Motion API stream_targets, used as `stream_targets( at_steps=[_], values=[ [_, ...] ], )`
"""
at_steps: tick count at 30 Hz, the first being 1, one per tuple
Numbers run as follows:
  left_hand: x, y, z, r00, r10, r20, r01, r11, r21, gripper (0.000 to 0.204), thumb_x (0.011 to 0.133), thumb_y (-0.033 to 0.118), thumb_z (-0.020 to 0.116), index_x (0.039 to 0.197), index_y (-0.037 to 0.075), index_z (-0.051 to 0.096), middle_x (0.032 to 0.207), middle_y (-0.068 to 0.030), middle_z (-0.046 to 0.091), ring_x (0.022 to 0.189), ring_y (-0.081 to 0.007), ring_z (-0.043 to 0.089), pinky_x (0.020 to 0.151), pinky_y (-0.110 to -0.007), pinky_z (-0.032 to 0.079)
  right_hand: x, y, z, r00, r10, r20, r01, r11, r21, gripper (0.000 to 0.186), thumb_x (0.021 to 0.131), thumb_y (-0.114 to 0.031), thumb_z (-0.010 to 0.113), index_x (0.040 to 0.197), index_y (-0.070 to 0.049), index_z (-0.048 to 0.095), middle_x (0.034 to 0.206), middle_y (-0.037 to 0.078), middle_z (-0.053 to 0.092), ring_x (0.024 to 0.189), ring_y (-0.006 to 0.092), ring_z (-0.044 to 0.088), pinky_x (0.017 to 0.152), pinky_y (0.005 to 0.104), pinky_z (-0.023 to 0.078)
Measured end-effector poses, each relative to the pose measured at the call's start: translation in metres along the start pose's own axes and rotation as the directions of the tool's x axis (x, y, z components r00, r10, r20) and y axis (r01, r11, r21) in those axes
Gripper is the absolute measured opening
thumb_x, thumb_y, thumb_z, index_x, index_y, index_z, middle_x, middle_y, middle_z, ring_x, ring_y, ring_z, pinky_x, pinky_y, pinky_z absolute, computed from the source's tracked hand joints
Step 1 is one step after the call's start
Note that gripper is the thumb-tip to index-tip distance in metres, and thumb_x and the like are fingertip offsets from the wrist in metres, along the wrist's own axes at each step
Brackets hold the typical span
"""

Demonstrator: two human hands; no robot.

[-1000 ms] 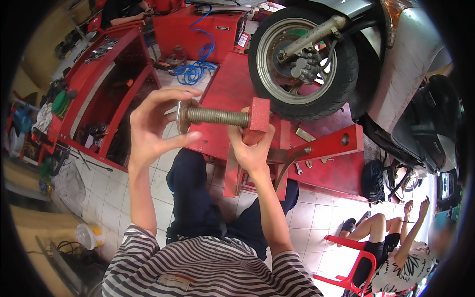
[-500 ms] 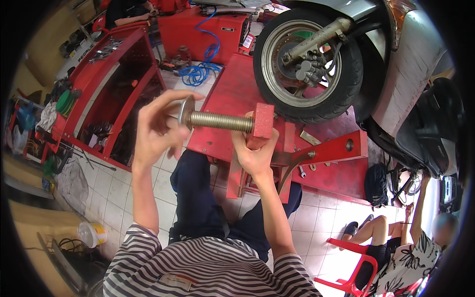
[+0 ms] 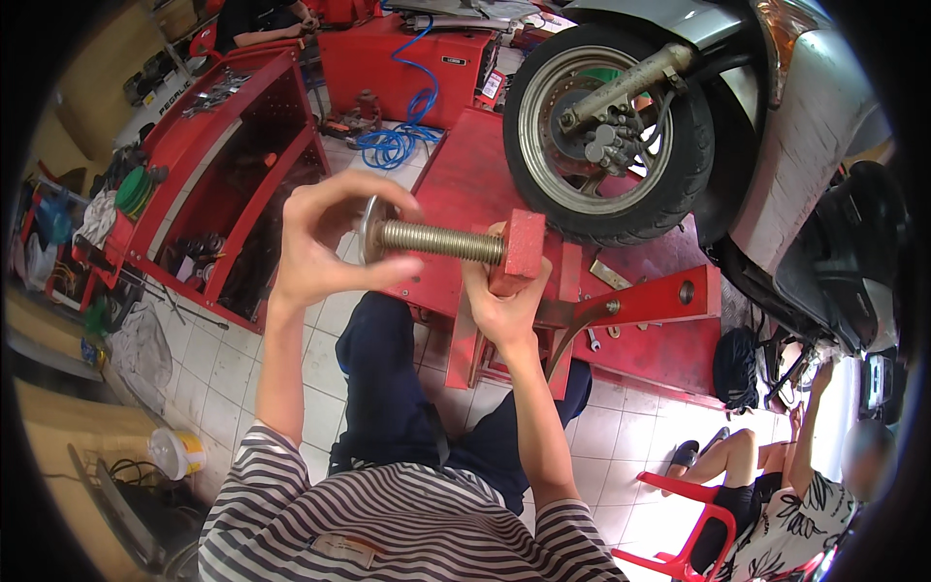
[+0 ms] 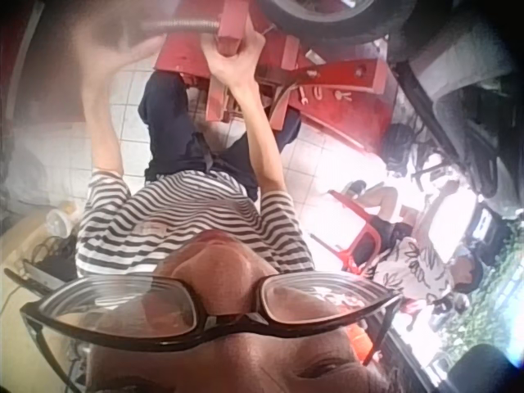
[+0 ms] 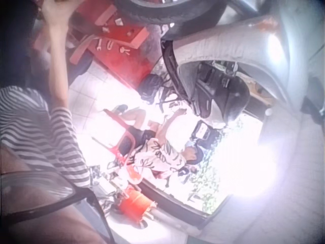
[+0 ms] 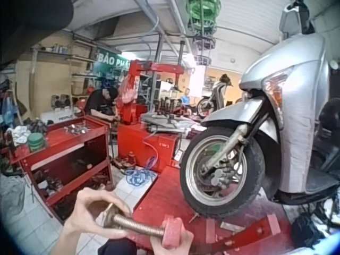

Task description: The person unscrews a large threaded rod from a red motorcycle lift by hand, removes a metal plate, and then uses a wrench to adjust a bolt on the frame.

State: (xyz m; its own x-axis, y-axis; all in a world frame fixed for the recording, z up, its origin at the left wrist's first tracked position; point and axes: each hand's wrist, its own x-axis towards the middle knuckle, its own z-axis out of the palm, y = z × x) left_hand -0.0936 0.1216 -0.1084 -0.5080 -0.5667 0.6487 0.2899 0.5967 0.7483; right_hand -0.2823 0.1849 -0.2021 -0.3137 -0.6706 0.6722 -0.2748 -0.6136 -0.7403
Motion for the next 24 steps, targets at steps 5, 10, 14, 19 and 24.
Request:
stream_targets(
  at_steps=[5,10,14,19,24],
  values=[
    [-0.004,0.015,0.009,0.928,-0.372,0.024,0.365,0.896,-0.252,0.032,0.085,0.016,0.068,0.108,-0.004,0.059,0.072,-0.0066,0.058,0.048,-0.0115,0.058,0.044,-0.02,0.042,0.0,-0.005,0.0,0.999,-0.039,0.025,0.039,0.999,-0.005,0.038,0.072,0.0,0.069,0.105,0.001,0.05,0.073,0.006,0.057,0.063,0.0176,0.058,0.059,0.0278,0.045],
    [-0.005,0.011,0.017,0.998,0.006,-0.055,-0.006,1.0,0.002,0.053,0.061,0.005,0.085,0.107,-0.001,0.059,0.089,-0.0098,0.063,0.087,-0.0161,0.062,0.077,-0.029,0.048,0.01,-0.029,0.004,1.0,-0.017,-0.008,0.017,0.999,0.035,0.012,0.077,0.001,0.067,0.081,-0.001,0.056,0.064,-0.005,0.049,0.058,0.003,0.042,0.053,0.0222,0.034],
    [-0.01,0.002,0.008,0.998,-0.065,-0.017,0.064,0.997,-0.047,0.034,0.069,0.005,0.08,0.097,-0.003,0.062,0.092,-0.0133,0.066,0.085,-0.0176,0.065,0.078,-0.03,0.052,0.007,-0.022,0.0,0.999,-0.044,0.025,0.045,0.999,-0.022,0.027,0.075,-0.001,0.069,0.096,0.0,0.053,0.068,0.001,0.054,0.06,0.0104,0.05,0.055,0.0251,0.039],
    [-0.024,-0.001,0.01,0.92,-0.3,-0.252,0.215,0.924,-0.316,0.026,0.09,0.023,0.06,0.098,-0.002,0.058,0.085,-0.015,0.064,0.062,-0.0158,0.063,0.05,-0.02,0.053,0.0,0.002,-0.002,0.995,-0.087,0.053,0.09,0.994,-0.059,0.062,0.071,-0.003,0.073,0.125,0.001,0.045,0.076,0.013,0.063,0.064,0.0251,0.066,0.06,0.0313,0.051],
    [-0.05,-0.036,0.017,0.679,-0.624,-0.386,0.206,0.667,-0.716,0.029,0.097,0.03,0.054,0.099,0.001,0.055,0.084,-0.0148,0.062,0.061,-0.0173,0.06,0.05,-0.021,0.051,0.011,-0.002,0.0,1.0,0.011,0.028,-0.01,1.0,-0.009,0.036,0.076,-0.003,0.07,0.107,0.0,0.052,0.071,0.01,0.061,0.061,0.018,0.062,0.058,0.0291,0.048]
  ],
)
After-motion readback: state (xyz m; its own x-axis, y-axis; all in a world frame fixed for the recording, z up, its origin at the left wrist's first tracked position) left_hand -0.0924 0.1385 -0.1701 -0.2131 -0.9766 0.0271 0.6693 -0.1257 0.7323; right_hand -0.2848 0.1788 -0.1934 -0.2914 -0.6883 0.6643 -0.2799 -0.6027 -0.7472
